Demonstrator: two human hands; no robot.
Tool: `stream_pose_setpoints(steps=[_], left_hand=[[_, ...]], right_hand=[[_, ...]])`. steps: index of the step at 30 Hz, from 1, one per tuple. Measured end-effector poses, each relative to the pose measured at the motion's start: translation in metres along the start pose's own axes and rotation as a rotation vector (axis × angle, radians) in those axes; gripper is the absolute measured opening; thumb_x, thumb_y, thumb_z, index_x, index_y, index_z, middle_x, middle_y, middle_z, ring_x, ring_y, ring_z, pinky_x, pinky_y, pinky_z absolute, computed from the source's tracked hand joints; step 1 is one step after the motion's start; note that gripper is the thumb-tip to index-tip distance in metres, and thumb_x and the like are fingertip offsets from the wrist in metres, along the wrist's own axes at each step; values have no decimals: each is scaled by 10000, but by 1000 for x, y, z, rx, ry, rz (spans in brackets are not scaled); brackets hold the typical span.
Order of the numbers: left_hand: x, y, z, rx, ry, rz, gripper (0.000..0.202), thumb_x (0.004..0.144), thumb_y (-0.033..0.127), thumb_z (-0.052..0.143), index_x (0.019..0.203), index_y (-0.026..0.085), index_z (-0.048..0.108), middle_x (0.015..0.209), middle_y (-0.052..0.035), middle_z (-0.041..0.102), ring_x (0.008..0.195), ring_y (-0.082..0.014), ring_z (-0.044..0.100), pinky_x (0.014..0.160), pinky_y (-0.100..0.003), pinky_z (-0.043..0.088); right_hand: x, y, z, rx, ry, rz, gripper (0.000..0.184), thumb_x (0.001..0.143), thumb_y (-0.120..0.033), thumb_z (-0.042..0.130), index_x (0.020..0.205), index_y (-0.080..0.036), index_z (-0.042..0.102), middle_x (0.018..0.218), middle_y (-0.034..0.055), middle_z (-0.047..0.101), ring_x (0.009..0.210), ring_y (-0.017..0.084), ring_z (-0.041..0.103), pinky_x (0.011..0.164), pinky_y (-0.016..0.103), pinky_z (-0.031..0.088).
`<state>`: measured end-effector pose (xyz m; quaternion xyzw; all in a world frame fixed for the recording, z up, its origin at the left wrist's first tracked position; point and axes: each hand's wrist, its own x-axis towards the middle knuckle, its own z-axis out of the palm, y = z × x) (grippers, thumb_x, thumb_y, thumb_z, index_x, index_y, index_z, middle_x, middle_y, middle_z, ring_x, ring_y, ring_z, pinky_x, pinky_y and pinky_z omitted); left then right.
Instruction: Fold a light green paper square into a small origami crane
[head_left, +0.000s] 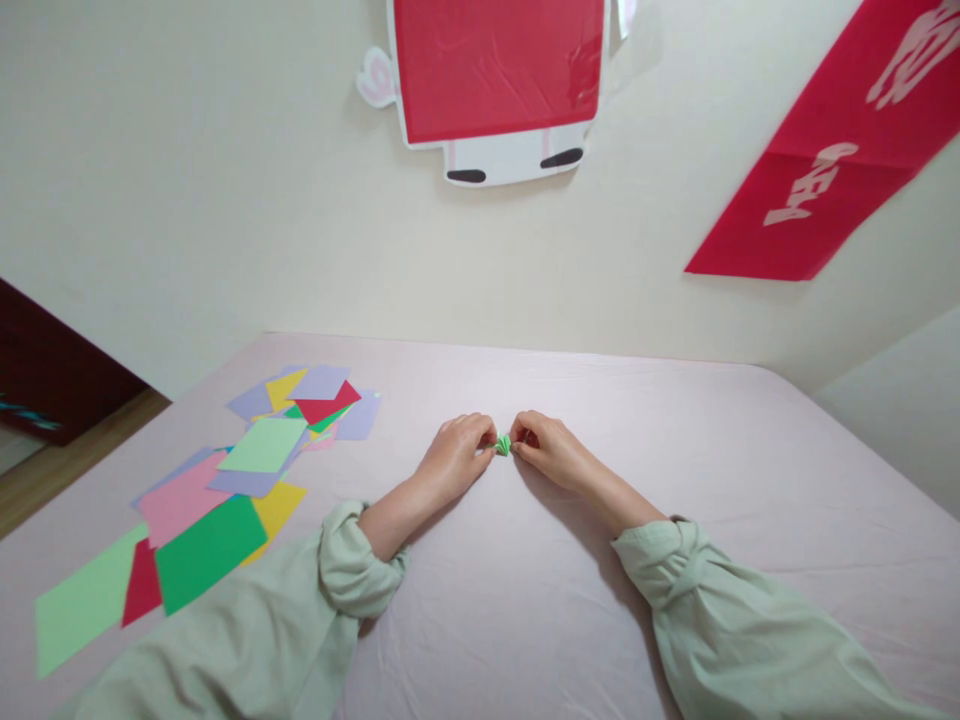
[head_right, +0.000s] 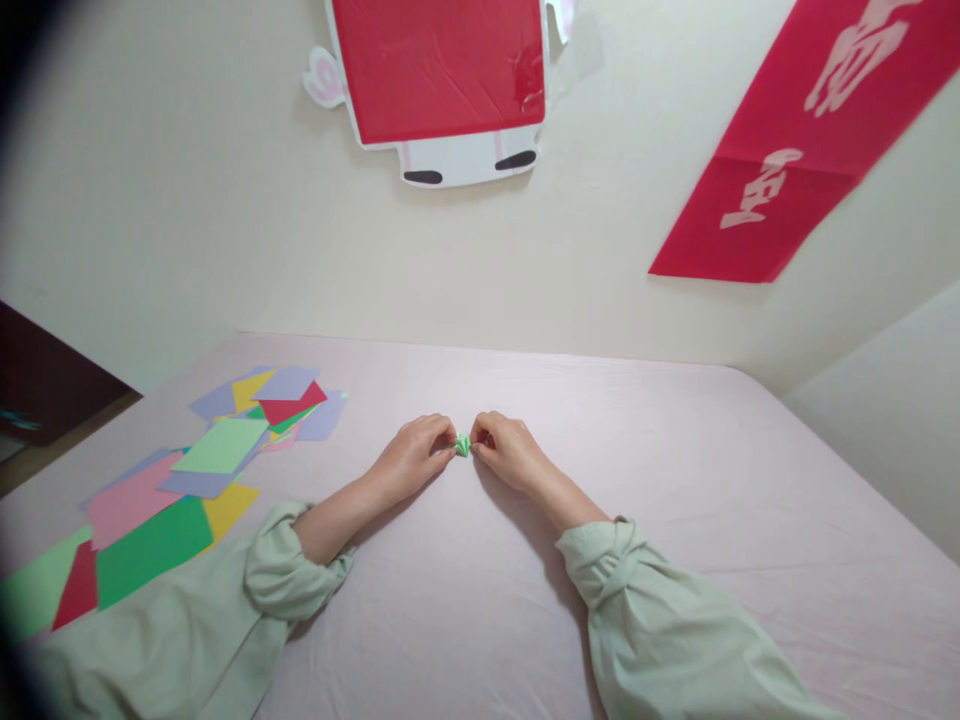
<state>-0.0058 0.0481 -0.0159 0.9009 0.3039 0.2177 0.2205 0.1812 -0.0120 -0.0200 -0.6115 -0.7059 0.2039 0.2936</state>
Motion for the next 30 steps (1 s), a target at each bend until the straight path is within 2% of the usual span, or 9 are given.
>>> stream_pose_setpoints(steps=[7, 16, 20, 23, 27, 30], left_hand=[[0, 1, 0, -33, 3, -27, 83, 784, 141, 556, 805, 217, 530, 810, -3, 624, 790, -175, 576, 733, -297, 423], [1, 0, 1, -31, -6, -48, 132, 735, 120, 535, 819, 221, 522, 832, -11, 629, 823, -185, 585, 764, -309, 440], [1, -6, 4, -76, 46, -86, 148, 729, 99, 499, 817, 217, 520, 836, -15, 620, 818, -179, 581, 759, -304, 448], [4, -17, 7, -98, 172, -148, 169, 733, 67, 453, 803, 211, 506, 821, -20, 603, 813, -177, 572, 759, -309, 454], [8, -30, 8, -129, 270, -237, 174, 748, 50, 440, 791, 210, 496, 814, -15, 598, 810, -171, 576, 788, -320, 468], [9, -34, 9, -138, 278, -237, 167, 754, 56, 448, 787, 211, 497, 814, -11, 597, 812, -167, 579, 793, -314, 471]], right_hand=[[1, 6, -3, 146, 36, 66, 124, 742, -115, 482, 806, -188, 559, 730, -25, 579, 673, 130, 515, 646, 239, 384], [2, 9, -3, 197, 76, 96, 163, 710, -113, 443, 820, -194, 533, 760, -18, 593, 662, 130, 519, 644, 247, 399], [2, 3, -6, 192, 71, 104, 119, 724, -136, 464, 806, -197, 526, 708, -32, 563, 632, 126, 498, 614, 239, 382], [-1, -10, -10, 123, 64, 148, 14, 773, -215, 519, 778, -202, 517, 692, -28, 564, 620, 129, 501, 588, 240, 360], [-7, -32, -7, -155, 74, 220, 167, 775, -333, 630, 773, -216, 510, 709, -12, 579, 595, 134, 482, 557, 247, 287], [-9, -40, 4, -331, 108, 218, 162, 807, -313, 615, 748, -213, 502, 699, 11, 579, 564, 134, 448, 558, 268, 231]])
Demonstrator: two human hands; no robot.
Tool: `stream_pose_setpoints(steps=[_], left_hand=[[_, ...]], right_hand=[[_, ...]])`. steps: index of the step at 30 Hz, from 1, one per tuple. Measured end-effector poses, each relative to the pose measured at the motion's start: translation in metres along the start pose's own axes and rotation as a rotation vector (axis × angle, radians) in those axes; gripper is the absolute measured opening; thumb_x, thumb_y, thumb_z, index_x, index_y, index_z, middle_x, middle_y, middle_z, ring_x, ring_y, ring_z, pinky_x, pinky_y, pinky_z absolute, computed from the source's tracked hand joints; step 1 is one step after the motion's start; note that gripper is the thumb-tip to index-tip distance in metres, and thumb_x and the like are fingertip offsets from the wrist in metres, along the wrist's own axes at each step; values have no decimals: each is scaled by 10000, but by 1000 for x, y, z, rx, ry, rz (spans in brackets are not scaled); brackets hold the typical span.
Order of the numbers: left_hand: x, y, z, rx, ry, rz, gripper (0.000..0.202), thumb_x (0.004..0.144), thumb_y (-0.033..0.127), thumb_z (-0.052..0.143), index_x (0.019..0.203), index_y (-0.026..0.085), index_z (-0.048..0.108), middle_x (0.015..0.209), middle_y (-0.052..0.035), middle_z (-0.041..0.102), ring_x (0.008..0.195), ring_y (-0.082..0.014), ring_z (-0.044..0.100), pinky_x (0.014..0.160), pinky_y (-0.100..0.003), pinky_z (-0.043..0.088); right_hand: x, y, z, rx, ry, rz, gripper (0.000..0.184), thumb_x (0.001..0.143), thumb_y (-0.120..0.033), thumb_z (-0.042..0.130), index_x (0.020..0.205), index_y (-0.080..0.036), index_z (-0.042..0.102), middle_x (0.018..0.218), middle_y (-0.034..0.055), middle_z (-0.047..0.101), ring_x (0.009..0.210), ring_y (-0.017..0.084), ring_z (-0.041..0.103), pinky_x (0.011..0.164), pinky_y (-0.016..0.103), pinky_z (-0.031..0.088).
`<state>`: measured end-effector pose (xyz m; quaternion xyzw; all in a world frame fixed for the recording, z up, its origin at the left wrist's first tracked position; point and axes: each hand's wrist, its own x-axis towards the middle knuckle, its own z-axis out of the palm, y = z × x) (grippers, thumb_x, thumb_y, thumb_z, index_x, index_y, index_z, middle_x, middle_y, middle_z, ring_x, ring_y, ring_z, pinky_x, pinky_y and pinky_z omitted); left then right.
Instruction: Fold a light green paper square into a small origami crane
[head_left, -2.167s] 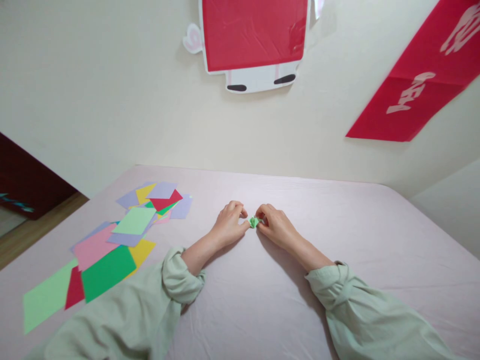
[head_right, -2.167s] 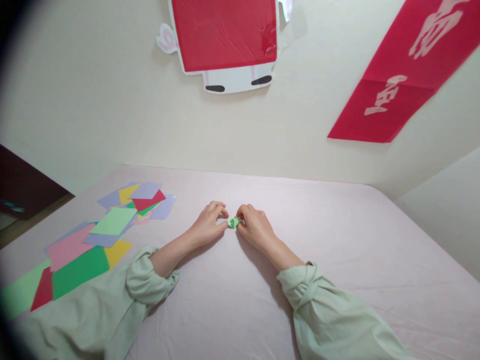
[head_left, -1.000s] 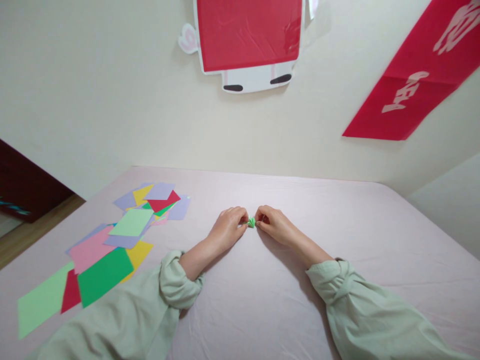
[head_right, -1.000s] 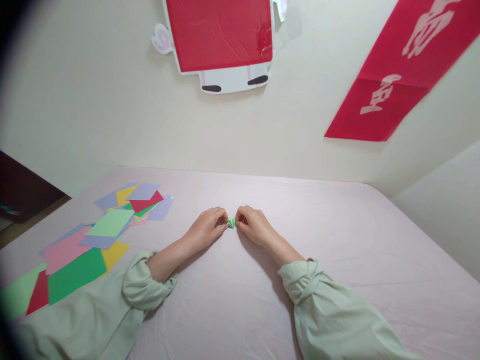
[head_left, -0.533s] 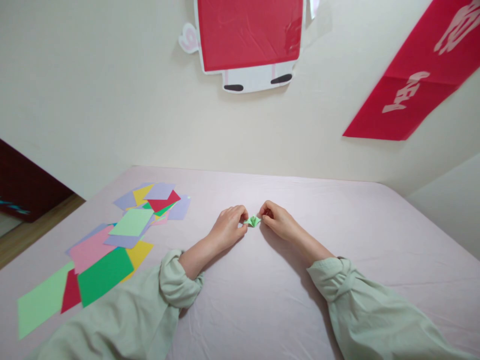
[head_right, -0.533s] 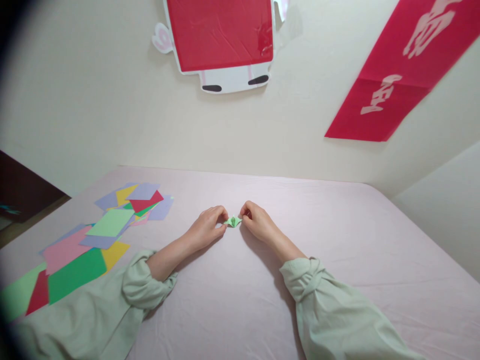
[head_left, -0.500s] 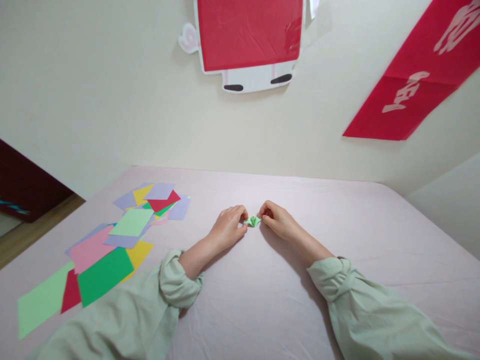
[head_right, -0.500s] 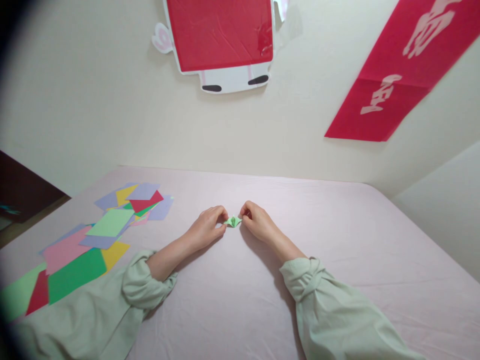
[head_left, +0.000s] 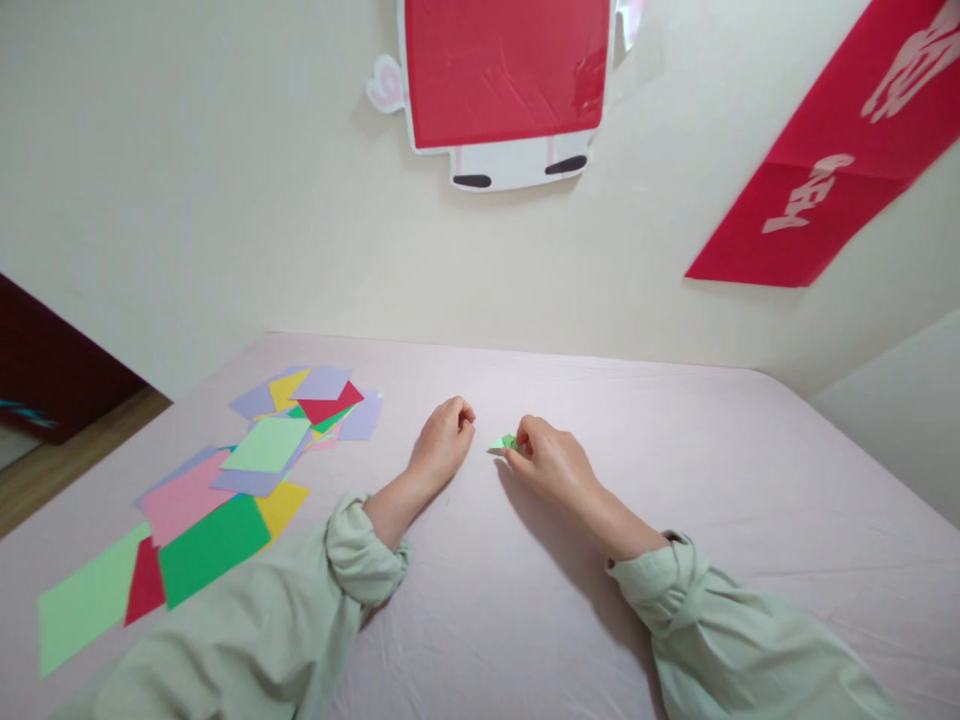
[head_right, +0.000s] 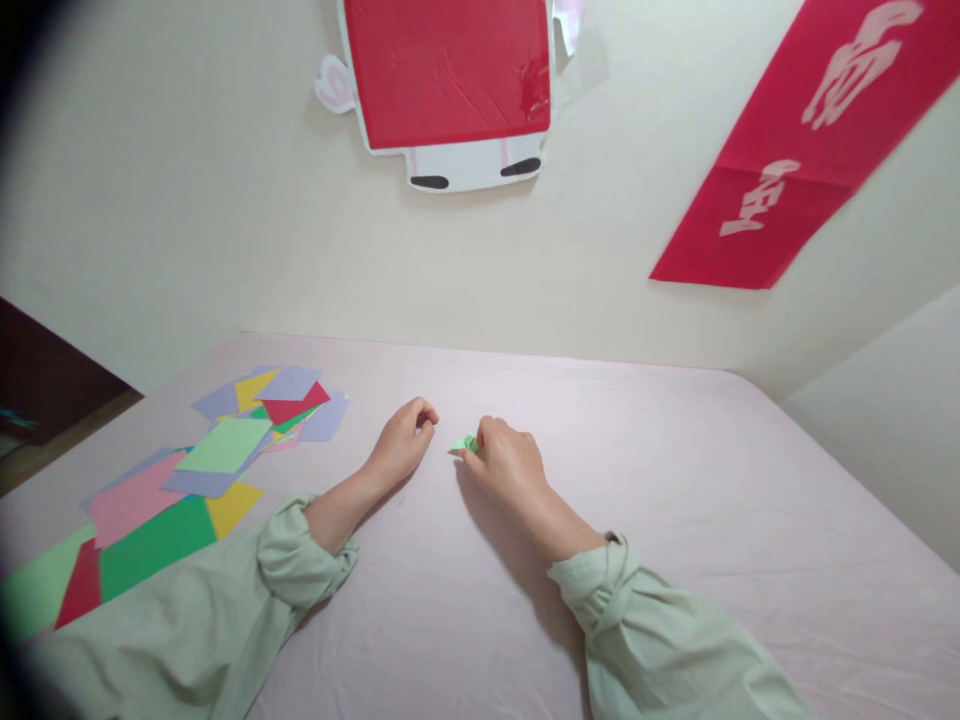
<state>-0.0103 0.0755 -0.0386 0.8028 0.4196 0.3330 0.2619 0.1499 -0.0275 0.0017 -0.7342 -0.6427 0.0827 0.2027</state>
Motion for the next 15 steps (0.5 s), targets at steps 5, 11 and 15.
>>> stream_pose_setpoints(steps=[5, 11, 15], left_hand=[[0, -3, 1, 16, -16, 40, 154, 771, 80, 439, 811, 211, 508, 832, -20, 597, 842, -178, 575, 797, -316, 457], [3, -4, 0, -2, -28, 29, 123, 783, 125, 431, 815, 212, 511, 825, -16, 596, 815, -182, 573, 776, -314, 446], [4, -4, -1, -4, -38, 20, 103, 790, 165, 432, 819, 216, 517, 838, -15, 607, 821, -187, 584, 764, -310, 452]], right_hand=[[0, -2, 13, -28, 99, -2, 57, 836, -240, 552, 791, -210, 533, 758, 31, 625, 632, 155, 504, 582, 271, 245], [3, 4, 11, 9, 130, 3, 34, 815, -211, 543, 783, -223, 544, 755, 4, 639, 649, 153, 528, 590, 259, 276], [14, 35, -9, 57, 187, 108, 36, 822, -234, 534, 795, -229, 556, 732, -8, 636, 633, 143, 531, 570, 246, 283]])
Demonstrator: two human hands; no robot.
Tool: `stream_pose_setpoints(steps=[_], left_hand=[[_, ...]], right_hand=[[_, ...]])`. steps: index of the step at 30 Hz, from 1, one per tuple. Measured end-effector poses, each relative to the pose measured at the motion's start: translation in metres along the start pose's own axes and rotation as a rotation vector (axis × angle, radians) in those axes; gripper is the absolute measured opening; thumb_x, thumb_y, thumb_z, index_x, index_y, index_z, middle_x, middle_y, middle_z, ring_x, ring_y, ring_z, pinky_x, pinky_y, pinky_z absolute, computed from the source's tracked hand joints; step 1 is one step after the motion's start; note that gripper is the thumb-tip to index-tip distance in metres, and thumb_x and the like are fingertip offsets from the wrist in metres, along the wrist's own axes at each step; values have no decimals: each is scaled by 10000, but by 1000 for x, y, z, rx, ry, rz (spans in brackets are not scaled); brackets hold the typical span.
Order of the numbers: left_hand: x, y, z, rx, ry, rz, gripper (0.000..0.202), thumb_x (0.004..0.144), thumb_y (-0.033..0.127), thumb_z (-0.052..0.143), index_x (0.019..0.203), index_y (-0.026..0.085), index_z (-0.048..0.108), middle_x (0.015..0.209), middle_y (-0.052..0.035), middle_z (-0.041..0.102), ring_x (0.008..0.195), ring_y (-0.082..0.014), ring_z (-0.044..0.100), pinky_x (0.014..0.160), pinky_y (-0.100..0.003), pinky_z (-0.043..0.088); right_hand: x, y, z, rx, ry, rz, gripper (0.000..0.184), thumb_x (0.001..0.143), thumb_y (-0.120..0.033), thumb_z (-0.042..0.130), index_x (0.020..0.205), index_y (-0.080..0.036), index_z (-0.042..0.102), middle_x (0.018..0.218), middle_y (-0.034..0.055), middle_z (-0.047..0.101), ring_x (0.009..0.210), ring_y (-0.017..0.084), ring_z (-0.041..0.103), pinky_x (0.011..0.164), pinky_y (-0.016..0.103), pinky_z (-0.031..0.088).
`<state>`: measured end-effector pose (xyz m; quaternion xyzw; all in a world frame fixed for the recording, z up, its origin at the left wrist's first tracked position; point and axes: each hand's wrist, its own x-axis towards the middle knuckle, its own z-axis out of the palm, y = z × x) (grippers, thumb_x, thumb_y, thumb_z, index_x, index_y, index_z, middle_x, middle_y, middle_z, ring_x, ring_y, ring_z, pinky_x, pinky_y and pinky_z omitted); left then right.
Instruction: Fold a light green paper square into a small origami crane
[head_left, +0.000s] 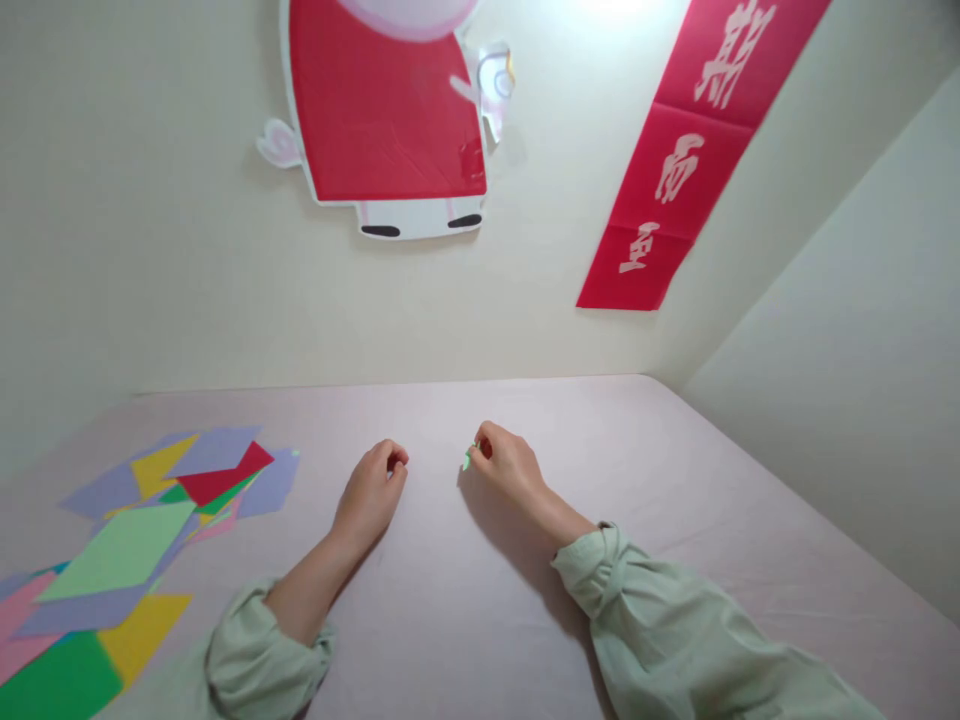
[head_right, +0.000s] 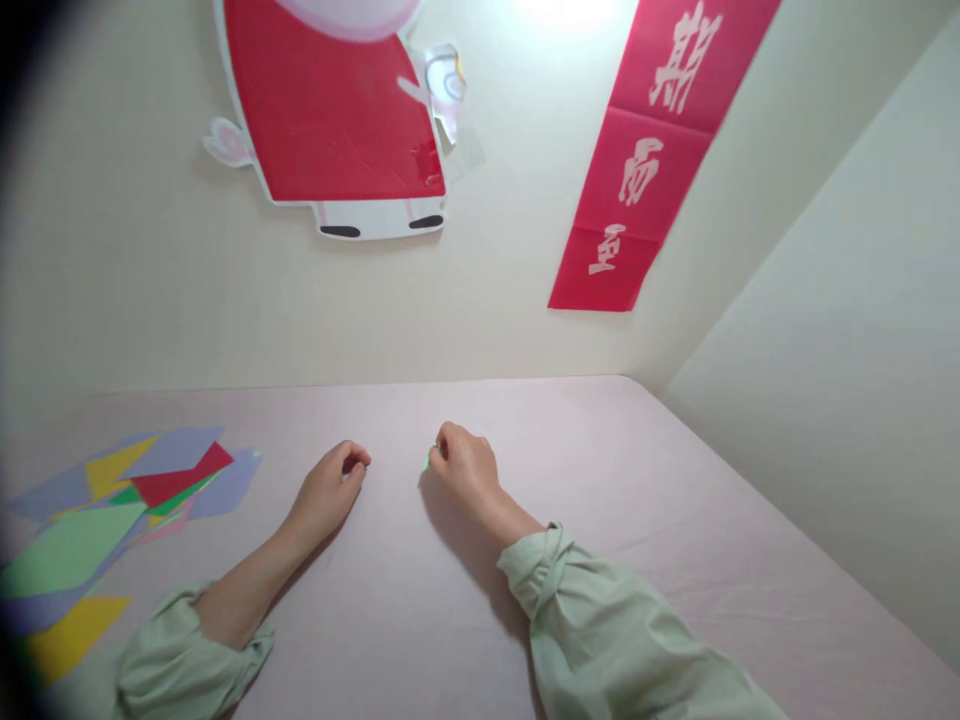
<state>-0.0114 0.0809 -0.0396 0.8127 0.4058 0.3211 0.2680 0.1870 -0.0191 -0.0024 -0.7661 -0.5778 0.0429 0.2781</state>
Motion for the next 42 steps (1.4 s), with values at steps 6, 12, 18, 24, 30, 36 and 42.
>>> stream_pose_setpoints(steps=[6, 12, 18, 24, 30, 36, 42], left_hand=[[2, 0, 1, 3, -5, -3, 92, 778, 195, 430, 805, 218, 514, 824, -24, 609, 827, -200, 584, 792, -326, 459], [4, -1, 4, 7, -9, 2, 98, 774, 215, 425, 810, 216, 517, 833, -30, 608, 825, -201, 574, 789, -328, 453], [4, -1, 3, 10, -28, -21, 108, 783, 238, 424, 821, 217, 523, 837, -30, 615, 833, -207, 578, 789, -334, 450], [5, -3, 3, 16, -27, -6, 117, 785, 250, 424, 823, 215, 529, 846, -36, 626, 847, -212, 591, 792, -335, 460], [5, -2, 3, 22, -19, 4, 133, 787, 273, 426, 823, 216, 541, 848, -34, 632, 842, -211, 598, 790, -334, 462], [4, -2, 2, 16, -23, -11, 137, 785, 279, 428, 822, 217, 545, 847, -35, 630, 847, -215, 598, 791, -338, 464], [5, -3, 3, 10, -28, -8, 128, 776, 267, 430, 826, 222, 539, 859, -32, 628, 863, -215, 594, 801, -335, 459]], right_hand=[[27, 99, -71, -203, 164, 339, 45, 801, -259, 556, 803, -224, 586, 747, -5, 657, 658, 142, 544, 559, 233, 286], [31, 195, -129, -299, 315, 622, 77, 806, -217, 531, 814, -190, 602, 784, 63, 661, 685, 179, 555, 554, 261, 268], [20, 245, -127, -230, 330, 656, 166, 818, -316, 564, 906, -187, 622, 805, 57, 674, 662, 171, 577, 577, 254, 345], [-9, 262, -122, -210, 380, 610, 252, 818, -285, 551, 1046, -180, 575, 824, 53, 668, 741, 189, 594, 623, 259, 374], [-17, 262, -111, -203, 390, 612, 122, 802, -270, 580, 903, -203, 595, 795, 32, 666, 734, 183, 587, 628, 255, 365], [-1, 261, -101, -201, 452, 643, 168, 827, -299, 559, 952, -197, 606, 804, 44, 670, 702, 184, 575, 600, 262, 343], [4, 263, -95, -195, 484, 633, 134, 827, -301, 538, 856, -206, 628, 778, 42, 669, 681, 180, 564, 588, 264, 334]])
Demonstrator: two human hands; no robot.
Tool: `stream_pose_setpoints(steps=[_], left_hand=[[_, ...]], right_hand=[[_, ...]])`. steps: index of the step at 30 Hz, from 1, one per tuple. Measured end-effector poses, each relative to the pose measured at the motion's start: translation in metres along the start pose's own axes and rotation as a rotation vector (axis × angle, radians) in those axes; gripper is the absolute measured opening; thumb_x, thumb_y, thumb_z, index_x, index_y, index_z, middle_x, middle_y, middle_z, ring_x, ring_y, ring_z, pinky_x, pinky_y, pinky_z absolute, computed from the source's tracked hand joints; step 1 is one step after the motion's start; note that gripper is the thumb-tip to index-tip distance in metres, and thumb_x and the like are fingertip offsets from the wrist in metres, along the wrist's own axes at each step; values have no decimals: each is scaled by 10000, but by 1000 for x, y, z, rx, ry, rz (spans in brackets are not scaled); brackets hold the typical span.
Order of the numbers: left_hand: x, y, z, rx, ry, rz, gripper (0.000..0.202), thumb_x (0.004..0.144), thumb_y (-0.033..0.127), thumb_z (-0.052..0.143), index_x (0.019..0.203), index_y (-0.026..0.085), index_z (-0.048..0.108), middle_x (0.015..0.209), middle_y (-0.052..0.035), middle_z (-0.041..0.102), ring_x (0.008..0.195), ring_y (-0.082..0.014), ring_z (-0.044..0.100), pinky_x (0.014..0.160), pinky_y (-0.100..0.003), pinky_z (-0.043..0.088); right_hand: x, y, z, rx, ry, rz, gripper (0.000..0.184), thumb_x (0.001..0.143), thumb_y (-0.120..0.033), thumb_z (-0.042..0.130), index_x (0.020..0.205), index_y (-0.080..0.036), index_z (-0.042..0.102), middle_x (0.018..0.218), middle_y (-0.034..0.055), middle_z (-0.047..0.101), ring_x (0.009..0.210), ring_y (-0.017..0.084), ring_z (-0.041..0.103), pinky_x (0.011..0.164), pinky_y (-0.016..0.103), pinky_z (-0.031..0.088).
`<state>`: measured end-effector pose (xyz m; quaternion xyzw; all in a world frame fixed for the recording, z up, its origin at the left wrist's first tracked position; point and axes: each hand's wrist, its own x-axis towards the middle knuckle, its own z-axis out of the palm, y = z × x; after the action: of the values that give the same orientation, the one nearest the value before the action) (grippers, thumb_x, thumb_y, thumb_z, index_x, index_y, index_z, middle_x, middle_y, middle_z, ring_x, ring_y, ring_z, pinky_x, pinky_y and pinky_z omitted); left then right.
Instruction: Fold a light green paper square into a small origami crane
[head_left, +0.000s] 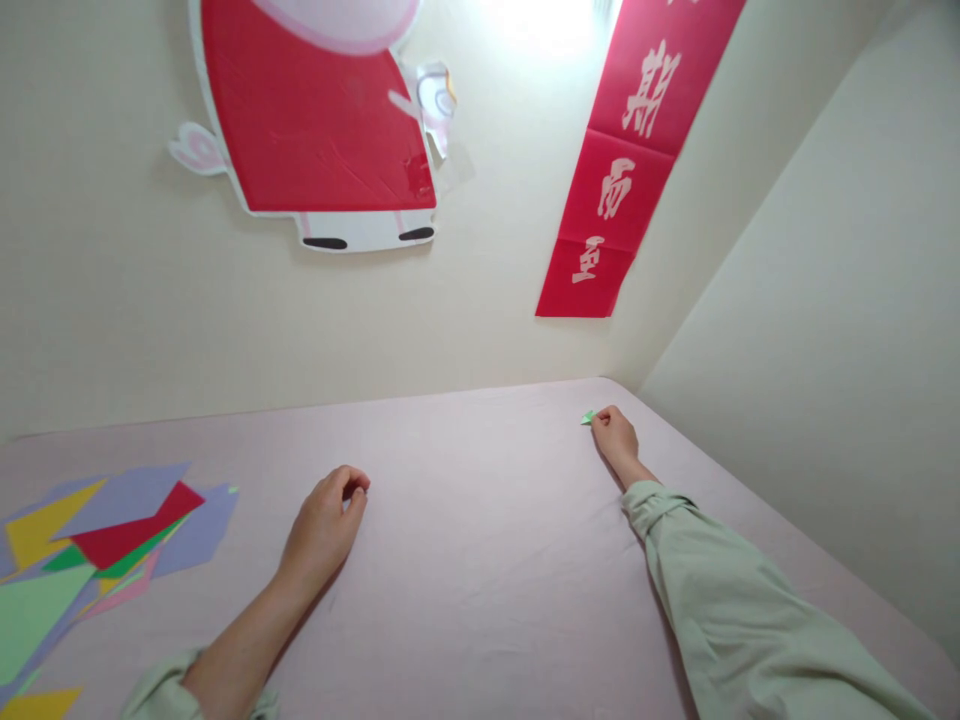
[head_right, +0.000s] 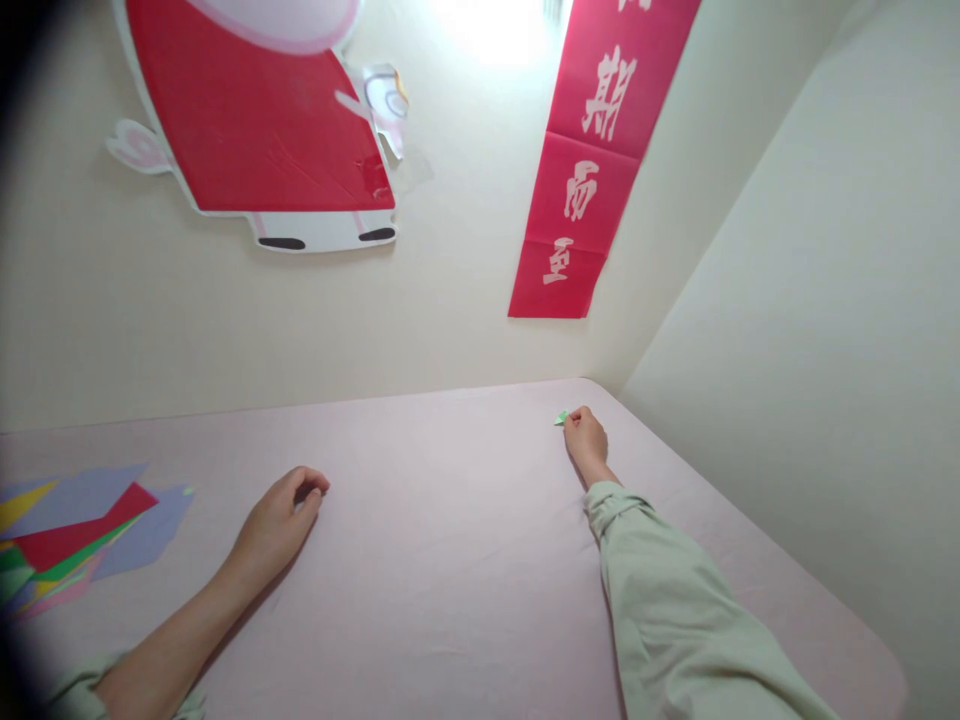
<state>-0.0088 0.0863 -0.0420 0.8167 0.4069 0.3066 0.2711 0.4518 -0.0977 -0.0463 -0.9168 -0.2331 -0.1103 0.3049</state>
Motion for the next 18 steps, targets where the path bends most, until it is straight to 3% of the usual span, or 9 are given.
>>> stream_pose_setpoints(steps=[18], left_hand=[[-1, 13, 2, 57, 22, -14, 112, 810, 227, 414, 811, 227, 526, 824, -23, 619, 828, -213, 595, 757, -336, 463]], right_hand=[[62, -47, 41, 44, -9, 105, 120, 788, -259, 542, 831, -194, 633, 761, 65, 657, 669, 180, 554, 633, 279, 426]])
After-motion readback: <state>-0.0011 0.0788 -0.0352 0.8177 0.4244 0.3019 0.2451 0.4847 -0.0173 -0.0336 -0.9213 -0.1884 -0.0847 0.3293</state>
